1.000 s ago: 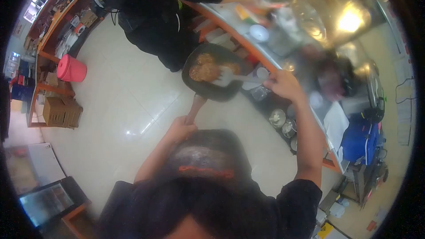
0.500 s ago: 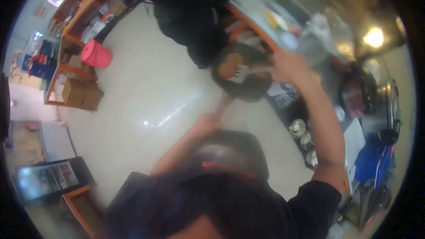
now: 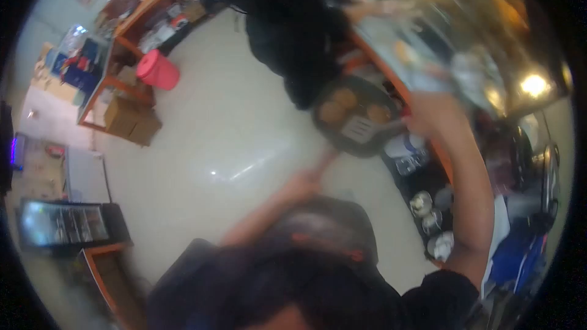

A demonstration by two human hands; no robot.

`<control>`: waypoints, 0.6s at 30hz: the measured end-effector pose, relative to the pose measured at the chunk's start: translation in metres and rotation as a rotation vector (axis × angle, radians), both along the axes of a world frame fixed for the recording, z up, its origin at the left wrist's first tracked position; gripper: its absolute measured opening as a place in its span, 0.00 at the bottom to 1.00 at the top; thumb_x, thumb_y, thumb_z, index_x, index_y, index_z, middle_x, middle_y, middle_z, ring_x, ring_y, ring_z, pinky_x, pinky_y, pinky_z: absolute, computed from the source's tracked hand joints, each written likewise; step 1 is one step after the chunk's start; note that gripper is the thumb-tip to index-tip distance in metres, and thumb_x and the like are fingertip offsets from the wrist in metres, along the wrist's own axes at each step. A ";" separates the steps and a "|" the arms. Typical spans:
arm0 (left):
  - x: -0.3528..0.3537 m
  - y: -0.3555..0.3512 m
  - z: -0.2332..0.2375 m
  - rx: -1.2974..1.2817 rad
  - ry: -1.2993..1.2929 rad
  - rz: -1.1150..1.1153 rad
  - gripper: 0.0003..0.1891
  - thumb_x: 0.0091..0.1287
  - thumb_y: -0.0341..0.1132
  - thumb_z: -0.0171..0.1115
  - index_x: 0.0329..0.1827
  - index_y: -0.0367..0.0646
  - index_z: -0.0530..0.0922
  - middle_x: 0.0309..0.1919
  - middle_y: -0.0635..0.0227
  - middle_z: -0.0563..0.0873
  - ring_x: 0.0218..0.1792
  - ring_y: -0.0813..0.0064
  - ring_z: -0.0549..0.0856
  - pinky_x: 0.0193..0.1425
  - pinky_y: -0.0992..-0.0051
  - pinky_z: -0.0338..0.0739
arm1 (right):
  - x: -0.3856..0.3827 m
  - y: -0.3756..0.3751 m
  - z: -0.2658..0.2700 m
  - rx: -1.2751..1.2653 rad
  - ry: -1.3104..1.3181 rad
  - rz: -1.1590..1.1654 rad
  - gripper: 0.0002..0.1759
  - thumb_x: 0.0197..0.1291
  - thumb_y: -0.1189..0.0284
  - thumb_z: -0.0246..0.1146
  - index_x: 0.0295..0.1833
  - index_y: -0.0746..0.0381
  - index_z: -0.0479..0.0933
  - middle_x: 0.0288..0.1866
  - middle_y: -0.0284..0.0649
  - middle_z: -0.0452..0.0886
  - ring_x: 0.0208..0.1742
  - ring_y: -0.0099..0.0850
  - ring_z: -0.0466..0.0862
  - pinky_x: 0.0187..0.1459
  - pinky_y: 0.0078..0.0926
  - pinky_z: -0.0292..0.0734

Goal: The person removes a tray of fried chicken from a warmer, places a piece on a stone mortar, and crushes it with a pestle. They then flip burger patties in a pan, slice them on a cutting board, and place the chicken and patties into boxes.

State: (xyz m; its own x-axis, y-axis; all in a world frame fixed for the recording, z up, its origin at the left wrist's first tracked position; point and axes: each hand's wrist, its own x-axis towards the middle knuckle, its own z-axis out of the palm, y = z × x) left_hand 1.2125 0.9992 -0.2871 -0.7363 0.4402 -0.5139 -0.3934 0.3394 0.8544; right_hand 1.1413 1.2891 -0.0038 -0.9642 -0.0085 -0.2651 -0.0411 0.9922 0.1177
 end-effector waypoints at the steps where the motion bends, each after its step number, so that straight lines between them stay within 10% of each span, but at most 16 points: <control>1: -0.001 -0.001 0.016 -0.003 -0.080 0.019 0.10 0.58 0.33 0.65 0.37 0.38 0.77 0.20 0.69 0.78 0.17 0.77 0.77 0.19 0.74 0.71 | 0.004 0.005 0.001 0.002 0.009 -0.014 0.19 0.52 0.59 0.68 0.29 0.68 0.83 0.31 0.54 0.83 0.37 0.51 0.84 0.43 0.45 0.79; 18: 0.005 0.014 0.054 -0.033 -0.046 0.096 0.08 0.59 0.30 0.64 0.36 0.40 0.73 0.18 0.74 0.75 0.13 0.82 0.72 0.16 0.78 0.65 | 0.033 0.030 -0.014 -0.075 -0.121 -0.295 0.21 0.59 0.61 0.64 0.32 0.73 0.81 0.33 0.58 0.83 0.38 0.51 0.85 0.44 0.43 0.79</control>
